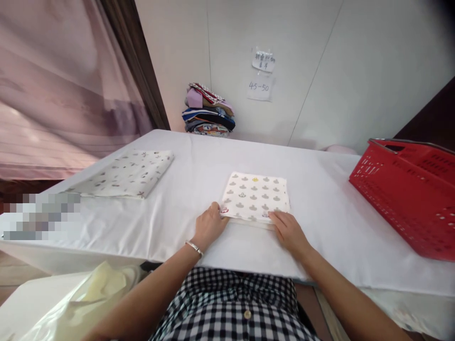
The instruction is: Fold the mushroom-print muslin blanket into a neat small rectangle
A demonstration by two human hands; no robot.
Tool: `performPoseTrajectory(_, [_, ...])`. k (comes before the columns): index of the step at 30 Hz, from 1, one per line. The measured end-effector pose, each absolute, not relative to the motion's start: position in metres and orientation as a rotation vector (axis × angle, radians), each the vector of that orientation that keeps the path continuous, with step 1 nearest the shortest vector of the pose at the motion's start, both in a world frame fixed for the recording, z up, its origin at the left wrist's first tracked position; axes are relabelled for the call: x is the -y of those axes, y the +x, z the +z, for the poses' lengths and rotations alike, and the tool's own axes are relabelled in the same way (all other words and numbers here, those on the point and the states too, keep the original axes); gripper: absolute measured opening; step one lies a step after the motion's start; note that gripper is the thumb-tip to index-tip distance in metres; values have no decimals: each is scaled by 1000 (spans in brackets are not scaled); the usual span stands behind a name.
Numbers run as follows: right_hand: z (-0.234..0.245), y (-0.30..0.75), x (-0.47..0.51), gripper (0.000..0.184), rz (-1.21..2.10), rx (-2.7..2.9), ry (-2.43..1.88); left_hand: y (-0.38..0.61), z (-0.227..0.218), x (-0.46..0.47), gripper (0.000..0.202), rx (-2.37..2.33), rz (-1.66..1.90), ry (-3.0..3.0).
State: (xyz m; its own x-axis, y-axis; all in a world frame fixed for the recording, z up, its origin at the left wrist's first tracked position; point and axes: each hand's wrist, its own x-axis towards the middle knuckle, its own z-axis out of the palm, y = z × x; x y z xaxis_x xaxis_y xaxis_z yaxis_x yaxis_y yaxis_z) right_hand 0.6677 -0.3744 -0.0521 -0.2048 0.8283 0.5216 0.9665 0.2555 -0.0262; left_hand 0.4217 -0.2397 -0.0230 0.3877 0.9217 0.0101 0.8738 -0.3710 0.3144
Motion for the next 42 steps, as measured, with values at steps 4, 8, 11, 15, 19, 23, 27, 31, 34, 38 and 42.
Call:
performPoseTrajectory(4, [-51,662,369,45,-463,2088,-1681,425,-23,241,22,-1577,260,2367])
performPoseTrajectory(8, [-50,662,370,47,-538,2054,-1667,428,-22,237,20,-1534,253,2306])
performPoseTrajectory(11, [-50,661,375,49,-550,2048,-1679,429,-23,235,21,-1515,271,2316])
performPoseTrajectory(15, [-52,659,380,49,-529,2051,-1698,428,-25,237,22,-1524,295,2327])
performPoseTrajectory(19, [-59,661,382,51,-579,2032,-1695,425,-30,241,21,-1502,492,2462])
performPoseTrajectory(23, [-64,662,384,55,-570,2026,-1720,423,-35,241,19,-1314,658,2719])
performPoseTrajectory(27, [-62,660,387,58,-503,2036,-1762,422,-36,237,24,-1064,636,2937])
performPoseTrajectory(31, [-51,658,392,62,-306,2063,-1813,418,-34,234,24,-871,573,3074])
performPoseTrajectory(34, [-40,656,394,53,-97,1999,-1871,418,-35,232,22,-835,562,3065])
performPoseTrajectory(38, [-22,653,383,42,116,1817,-1935,420,-36,231,23,-853,586,3017])
performPoseTrajectory(42, [-3,645,348,45,170,1814,-1939,421,-38,231,24,-866,581,3009])
